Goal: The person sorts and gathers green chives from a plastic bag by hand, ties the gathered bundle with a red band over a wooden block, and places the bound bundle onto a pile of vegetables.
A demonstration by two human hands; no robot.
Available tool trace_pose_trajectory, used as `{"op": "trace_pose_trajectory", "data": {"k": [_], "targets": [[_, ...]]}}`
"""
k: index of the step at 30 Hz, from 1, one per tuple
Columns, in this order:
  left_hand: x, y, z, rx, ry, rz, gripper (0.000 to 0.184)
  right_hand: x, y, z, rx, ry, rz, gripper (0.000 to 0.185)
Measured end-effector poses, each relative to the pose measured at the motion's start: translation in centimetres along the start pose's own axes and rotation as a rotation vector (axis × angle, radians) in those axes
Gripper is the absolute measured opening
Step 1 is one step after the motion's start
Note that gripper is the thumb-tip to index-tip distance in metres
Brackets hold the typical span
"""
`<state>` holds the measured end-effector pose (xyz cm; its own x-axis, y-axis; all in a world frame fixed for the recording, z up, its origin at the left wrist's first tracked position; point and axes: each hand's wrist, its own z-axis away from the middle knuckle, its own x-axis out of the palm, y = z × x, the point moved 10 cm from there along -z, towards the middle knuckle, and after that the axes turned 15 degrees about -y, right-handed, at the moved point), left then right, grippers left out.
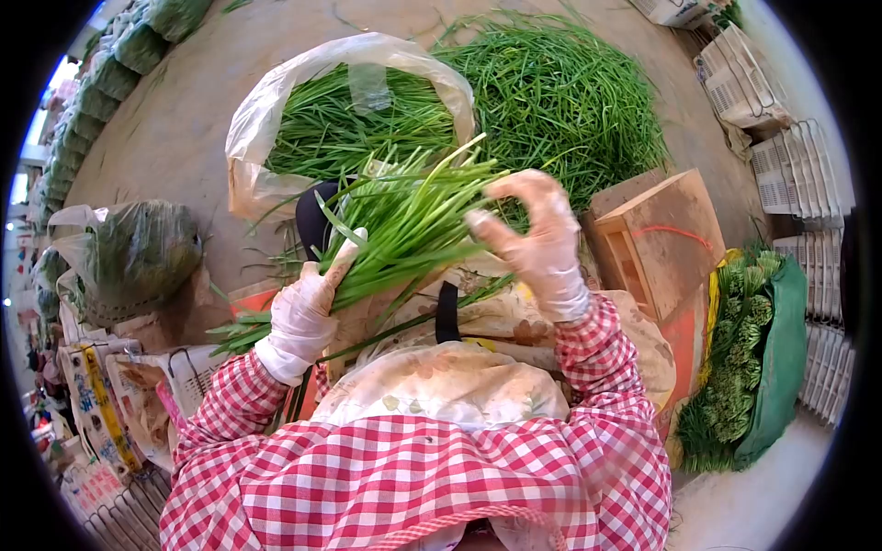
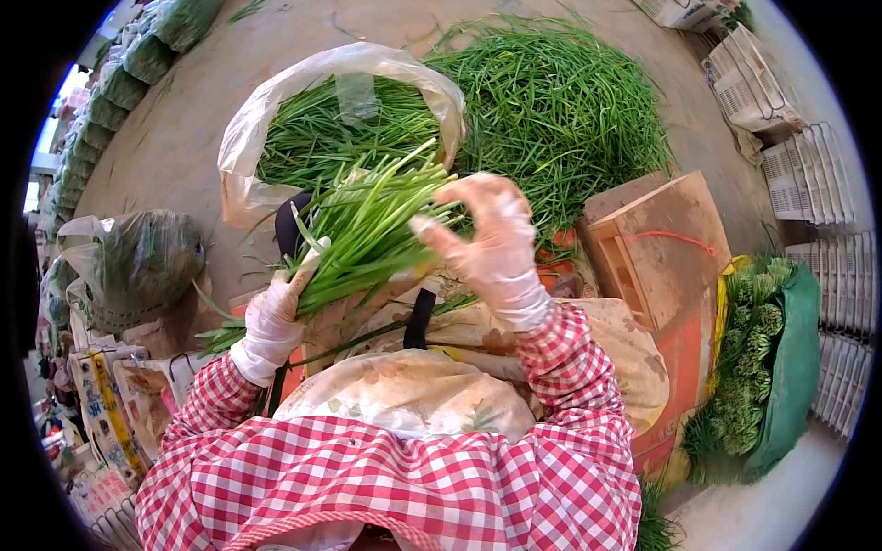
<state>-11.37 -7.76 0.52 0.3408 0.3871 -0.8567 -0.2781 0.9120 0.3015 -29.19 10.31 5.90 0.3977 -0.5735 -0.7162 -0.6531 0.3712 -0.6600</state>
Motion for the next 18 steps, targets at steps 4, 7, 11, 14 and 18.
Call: {"op": "trace_pose_trajectory", "data": {"k": [4,7,11,14,18], "targets": [[0.6,0.2,0.1,-0.088,0.088,-0.347,0.083,-5.0,4.0,0.2,0.1,0.337,-0.498,0.038],[1.5,0.6,-0.2,-0.102,0.146,-0.536,0.079,-2.7,0.9,-2.0,0.158,-0.072,-0.096,0.073],[1.6,1.1,-0.1,-0.12,0.193,-0.59,0.078,6.7,1.3,-3.2,0.221,-0.532,0.386,0.102],[1.4,0.9,-0.1,-0.146,0.176,-0.602,0.077,10.6,1.2,-2.6,0.11,-0.47,0.415,0.071],[1.7,0.4,0.2,-0.112,0.194,-0.503,0.075,11.6,4.0,-2.8,0.091,-0.309,0.382,0.025]]}}
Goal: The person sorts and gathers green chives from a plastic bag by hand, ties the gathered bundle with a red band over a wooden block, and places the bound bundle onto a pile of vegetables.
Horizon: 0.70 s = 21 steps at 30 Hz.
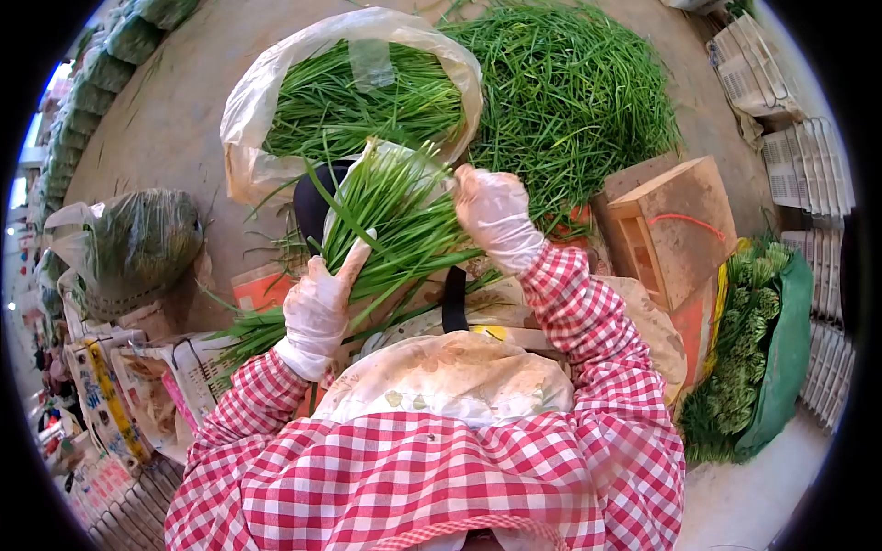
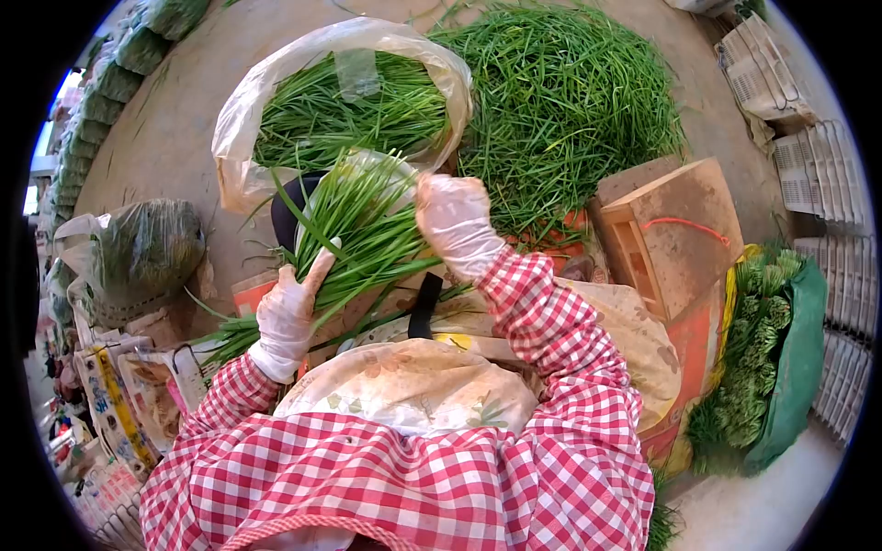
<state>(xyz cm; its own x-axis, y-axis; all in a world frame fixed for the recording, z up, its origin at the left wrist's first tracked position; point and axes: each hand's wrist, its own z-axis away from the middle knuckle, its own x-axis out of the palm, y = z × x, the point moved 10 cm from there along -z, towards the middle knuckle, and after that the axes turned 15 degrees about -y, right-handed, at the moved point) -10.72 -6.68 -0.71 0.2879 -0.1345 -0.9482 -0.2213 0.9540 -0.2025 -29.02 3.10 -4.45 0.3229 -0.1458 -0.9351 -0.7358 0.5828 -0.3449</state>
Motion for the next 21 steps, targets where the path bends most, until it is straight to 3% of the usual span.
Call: {"op": "trace_pose_trajectory", "data": {"k": [1,3,5,6,8,9,11,13,14,16,18,19,21], "targets": [[0.3,0.1,0.0,0.006,-0.002,0.002,0.075,-1.1,0.5,0.1,-0.044,0.178,0.062,0.021],[1.8,-0.2,-0.1,-0.038,-0.101,0.015,0.073,1.2,4.4,-1.6,0.17,-0.058,0.133,0.02],[2.0,-0.2,-0.2,-0.053,-0.109,-0.003,0.073,0.5,6.5,-2.1,0.155,0.102,0.215,0.02],[2.1,-0.3,-0.2,-0.072,-0.117,-0.026,0.073,1.4,8.5,-3.0,0.18,0.02,0.254,0.022],[2.4,-0.4,-0.2,-0.064,-0.121,0.004,0.075,1.7,13.7,-3.9,0.222,0.065,0.386,0.017],[2.5,-0.5,0.0,-0.055,-0.127,0.032,0.077,1.3,17.4,-3.8,0.515,-0.227,0.227,0.019],[2.3,-0.4,-0.1,-0.069,-0.154,0.031,0.079,-0.6,18.1,-3.1,0.501,0.025,0.639,0.03],[2.7,-0.4,-0.1,-0.075,-0.182,0.035,0.081,-2.3,13.8,-4.0,0.457,-0.354,-0.075,0.049],[2.5,-0.3,0.0,-0.057,-0.119,0.065,0.082,-1.6,10.6,-5.1,0.088,-0.248,-0.173,0.056],[2.5,-0.3,0.3,-0.032,-0.063,0.087,0.083,-0.2,3.7,-5.1,-0.215,-0.497,-0.297,0.054],[2.3,-0.4,0.5,-0.01,-0.021,0.097,0.082,4.1,2.0,-6.0,-0.268,-0.645,-0.43,0.056],[2.4,-0.4,0.6,-0.009,-0.028,0.095,0.082,4.4,1.2,-5.7,-0.2,-0.736,-0.692,0.047],[3.0,-0.5,0.7,-0.034,-0.055,0.084,0.08,2.6,0.4,-6.0,-0.114,-0.609,-0.362,0.044]]}}
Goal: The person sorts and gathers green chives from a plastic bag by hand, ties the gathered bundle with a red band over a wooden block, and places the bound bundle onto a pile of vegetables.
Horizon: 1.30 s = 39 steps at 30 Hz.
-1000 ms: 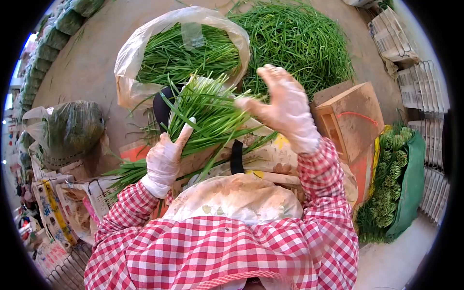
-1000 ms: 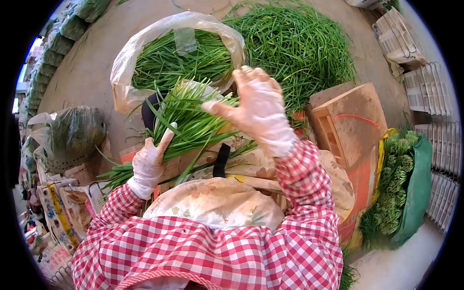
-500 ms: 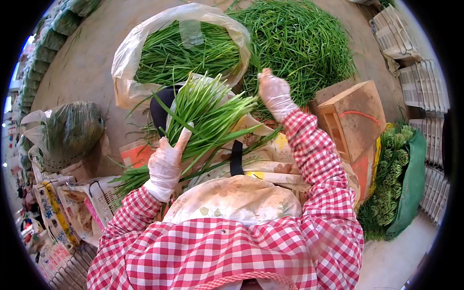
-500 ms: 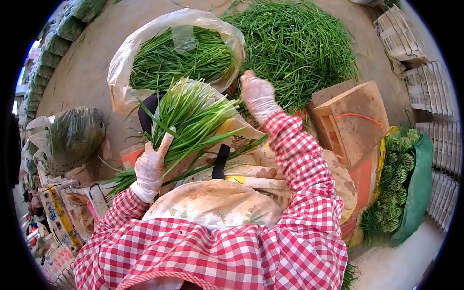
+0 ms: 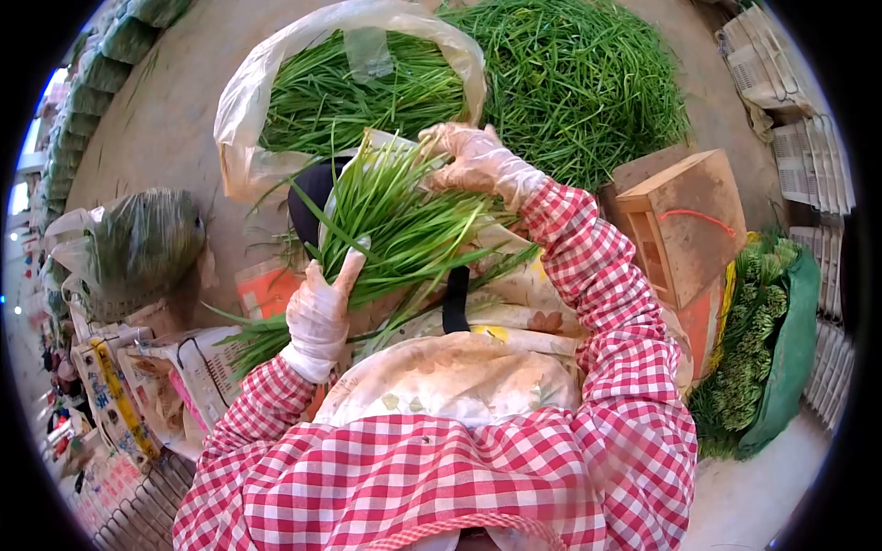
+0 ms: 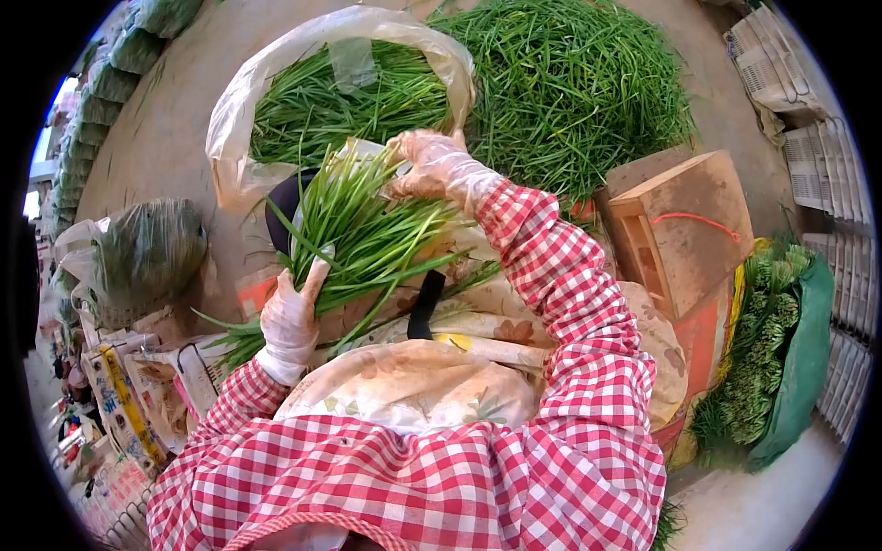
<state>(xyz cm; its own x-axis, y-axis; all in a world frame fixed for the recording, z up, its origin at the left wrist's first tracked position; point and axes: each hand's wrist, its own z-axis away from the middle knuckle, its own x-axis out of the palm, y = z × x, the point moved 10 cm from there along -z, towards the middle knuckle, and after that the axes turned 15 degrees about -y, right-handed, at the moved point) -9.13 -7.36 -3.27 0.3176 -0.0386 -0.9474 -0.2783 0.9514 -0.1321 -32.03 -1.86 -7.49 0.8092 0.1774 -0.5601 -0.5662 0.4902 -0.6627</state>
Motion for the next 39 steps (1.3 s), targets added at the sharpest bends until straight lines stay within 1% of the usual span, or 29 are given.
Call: {"op": "trace_pose_trajectory", "data": {"k": [1,3,4,5,6,9,10,11,12,13,14,15,16,17,18,19,20,21,22,24,26,28,30,32,34,36,37,38,39], "targets": [[0.1,0.0,0.0,-0.003,-0.005,0.0,0.08,-0.5,-0.5,0.2,0.048,0.03,0.073,0.037],[0.3,-0.1,-0.3,-0.001,-0.054,0.026,0.079,-0.5,-1.1,0.3,0.024,0.064,0.168,0.035],[0.1,0.0,-0.4,0.004,-0.054,0.025,0.079,-0.7,-1.8,0.5,0.003,0.098,0.265,0.032],[-0.3,-0.1,-0.4,0.0,-0.032,0.037,0.076,-0.7,-2.0,0.7,0.043,0.11,0.346,0.022],[-0.7,-0.1,-0.4,-0.006,-0.005,0.052,0.074,-0.5,-1.3,0.3,0.047,0.112,0.344,0.022],[-0.2,-0.2,-0.4,-0.032,-0.008,-0.026,0.077,-4.3,1.8,2.6,0.082,0.512,0.343,0.012],[-0.2,-0.2,-0.3,-0.036,-0.01,-0.023,0.077,-6.1,3.8,4.6,0.111,0.751,0.408,0.013],[-0.2,-0.1,-0.4,-0.038,-0.004,-0.015,0.077,-7.1,7.8,4.6,0.264,0.676,0.461,0.014],[-0.3,-0.1,-0.4,-0.038,0.003,-0.007,0.077,-7.9,9.1,7.0,0.444,0.71,0.446,0.034],[-0.4,0.0,-0.4,-0.039,0.003,-0.004,0.077,-8.3,7.3,9.0,0.46,0.849,0.635,0.053],[-0.5,0.1,-0.5,-0.044,-0.005,-0.03,0.076,-7.9,7.1,9.6,0.354,0.77,0.514,0.055],[-0.6,0.2,-0.6,-0.052,-0.01,-0.055,0.076,-7.2,4.0,11.3,0.039,0.773,0.287,0.055],[-0.7,0.3,-0.7,-0.059,-0.009,-0.049,0.076,-5.8,2.6,11.2,-0.05,0.615,0.102,0.061],[-0.8,0.5,-0.7,-0.038,-0.012,-0.029,0.074,-4.1,-0.7,11.6,-0.127,0.516,0.263,0.066],[-1.0,0.4,-0.6,-0.032,-0.009,-0.011,0.073,-2.2,-3.2,12.0,-0.103,0.485,0.401,0.067],[-0.9,0.5,-0.7,-0.035,-0.032,-0.03,0.072,-0.4,-4.7,11.7,-0.196,0.475,0.449,0.064],[-0.6,0.6,-0.8,-0.038,-0.056,-0.049,0.071,1.1,-6.0,11.8,-0.298,0.539,0.589,0.05],[-0.7,0.8,-0.5,-0.014,0.039,-0.075,0.069,1.5,-4.9,11.1,-0.282,0.573,0.679,0.039],[-1.0,1.0,-0.4,-0.011,0.039,-0.113,0.066,1.3,-3.4,11.0,-0.256,0.605,0.764,0.028],[-0.7,0.8,0.2,-0.009,0.132,-0.084,0.06,-3.6,5.3,10.6,0.06,0.622,0.04,0.01],[-1.2,0.8,0.5,0.015,0.178,-0.118,0.055,-7.8,7.2,12.3,0.469,0.691,0.401,0.015],[-1.4,1.3,0.5,0.042,0.234,-0.144,0.05,-9.8,5.8,11.8,0.253,0.848,0.125,0.034],[-0.9,1.0,0.5,-0.024,0.25,-0.167,0.044,-9.9,2.3,8.6,-0.037,0.649,-0.3,0.059],[-1.3,1.4,0.4,0.017,0.263,-0.176,0.043,-8.2,-1.5,4.4,-0.071,0.325,-0.303,0.075],[-1.5,1.7,0.5,0.062,0.279,-0.188,0.042,-4.4,-3.9,-0.5,-0.077,0.046,-0.225,0.072],[-1.3,1.5,0.4,0.033,0.239,-0.157,0.047,-2.0,-6.7,-1.8,-0.085,-0.146,-0.152,0.057],[-1.5,1.3,0.5,0.035,0.236,-0.157,0.047,-1.7,-7.4,-1.6,-0.162,-0.117,-0.307,0.036],[-2.0,1.3,0.7,0.071,0.237,-0.145,0.052,-1.2,-7.6,-1.4,-0.16,-0.122,-0.309,0.036],[-2.4,1.3,1.0,0.103,0.236,-0.131,0.058,-1.8,-8.4,-0.9,-0.24,-0.056,-0.462,0.028]]}}
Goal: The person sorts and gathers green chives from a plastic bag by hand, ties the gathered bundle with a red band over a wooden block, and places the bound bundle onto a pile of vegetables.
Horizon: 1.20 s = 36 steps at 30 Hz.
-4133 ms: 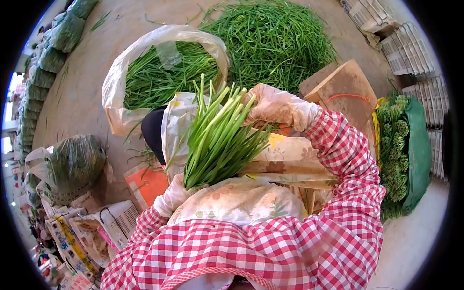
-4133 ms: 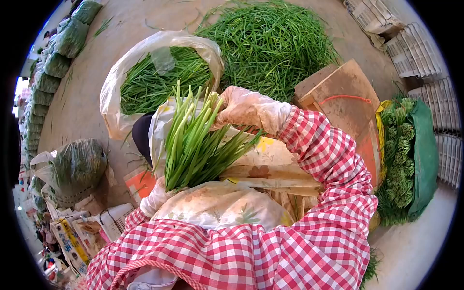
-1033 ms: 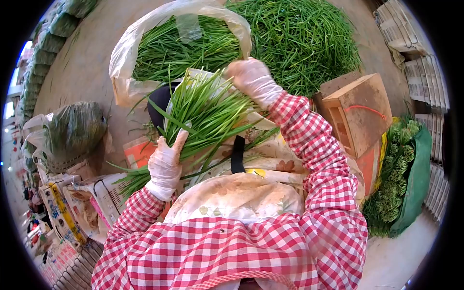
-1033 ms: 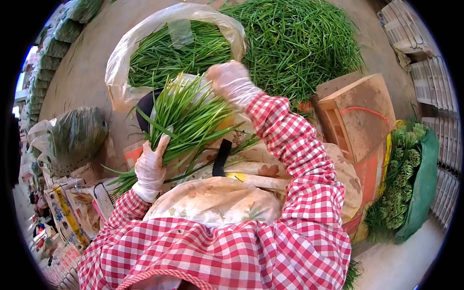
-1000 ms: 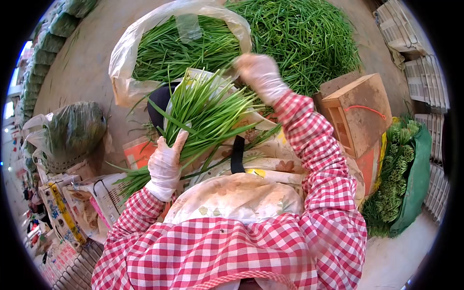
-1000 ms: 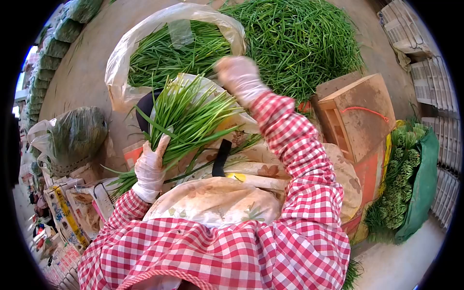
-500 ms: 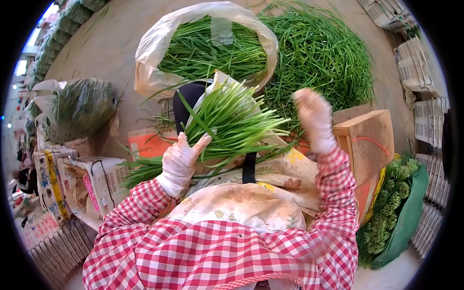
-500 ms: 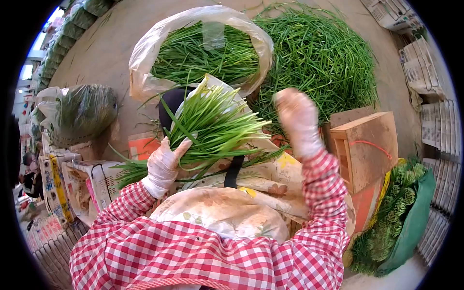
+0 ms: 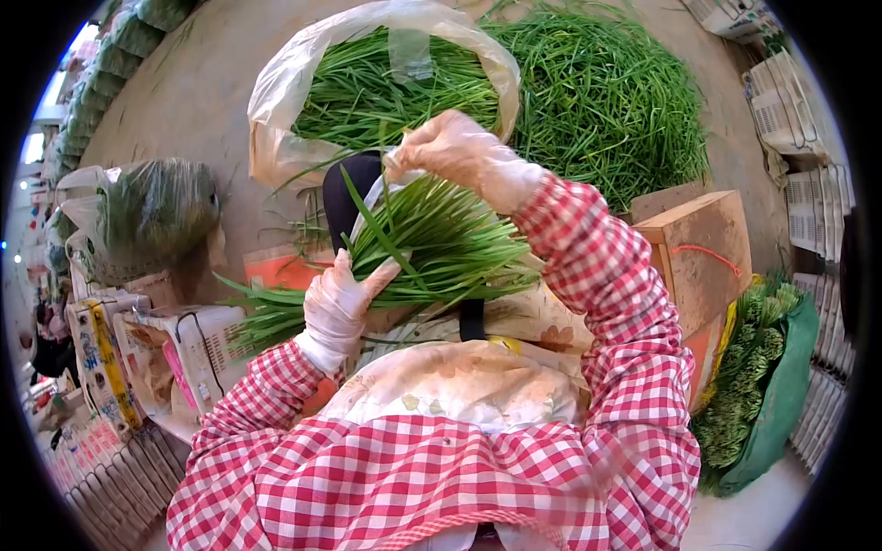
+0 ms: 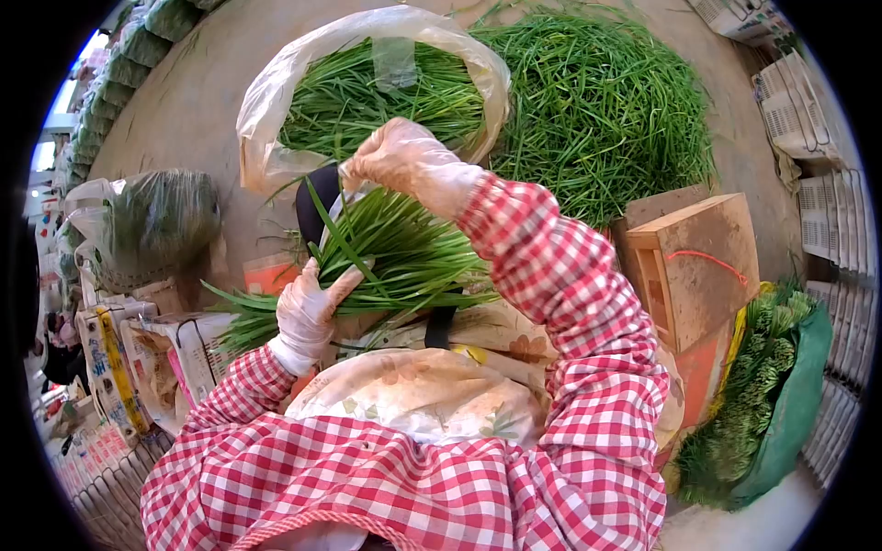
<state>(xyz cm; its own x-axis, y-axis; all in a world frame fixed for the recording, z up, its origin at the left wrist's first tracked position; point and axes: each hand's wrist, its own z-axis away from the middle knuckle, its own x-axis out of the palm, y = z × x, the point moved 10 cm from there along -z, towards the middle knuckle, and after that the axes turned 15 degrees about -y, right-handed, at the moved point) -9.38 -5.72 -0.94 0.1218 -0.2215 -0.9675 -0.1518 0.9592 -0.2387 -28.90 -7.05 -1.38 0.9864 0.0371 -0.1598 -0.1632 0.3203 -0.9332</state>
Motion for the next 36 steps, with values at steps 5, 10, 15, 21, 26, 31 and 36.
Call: {"op": "trace_pose_trajectory", "data": {"k": [5,10,15,21,26,31,36], "targets": [[-1.0,-1.6,0.9,-0.018,-0.022,0.213,0.071,-7.6,-3.7,6.1,-0.507,0.3,-0.39,0.016],[-3.4,-0.9,0.6,0.02,0.07,0.199,0.061,-9.8,-0.4,6.2,0.207,0.308,0.172,0.056],[-1.4,0.4,0.9,-0.022,-0.03,0.179,0.051,-0.6,4.3,0.0,0.236,-0.356,0.498,0.072],[-4.1,2.4,0.7,0.167,0.053,0.109,0.052,2.5,-0.7,2.0,-0.038,-0.307,-0.005,0.027],[-3.3,-0.5,0.0,0.091,-0.065,0.468,0.066,-6.2,-4.1,6.1,-0.332,0.111,-0.351,0.021],[-1.1,-2.7,-1.6,0.013,-0.15,1.704,0.049,-21.6,-1.8,19.1,-0.501,1.077,-0.148,0.053],[-0.4,-2.7,-2.6,-0.173,-0.46,2.135,0.041,-15.2,11.4,17.4,0.24,0.554,-0.151,0.05]]}}
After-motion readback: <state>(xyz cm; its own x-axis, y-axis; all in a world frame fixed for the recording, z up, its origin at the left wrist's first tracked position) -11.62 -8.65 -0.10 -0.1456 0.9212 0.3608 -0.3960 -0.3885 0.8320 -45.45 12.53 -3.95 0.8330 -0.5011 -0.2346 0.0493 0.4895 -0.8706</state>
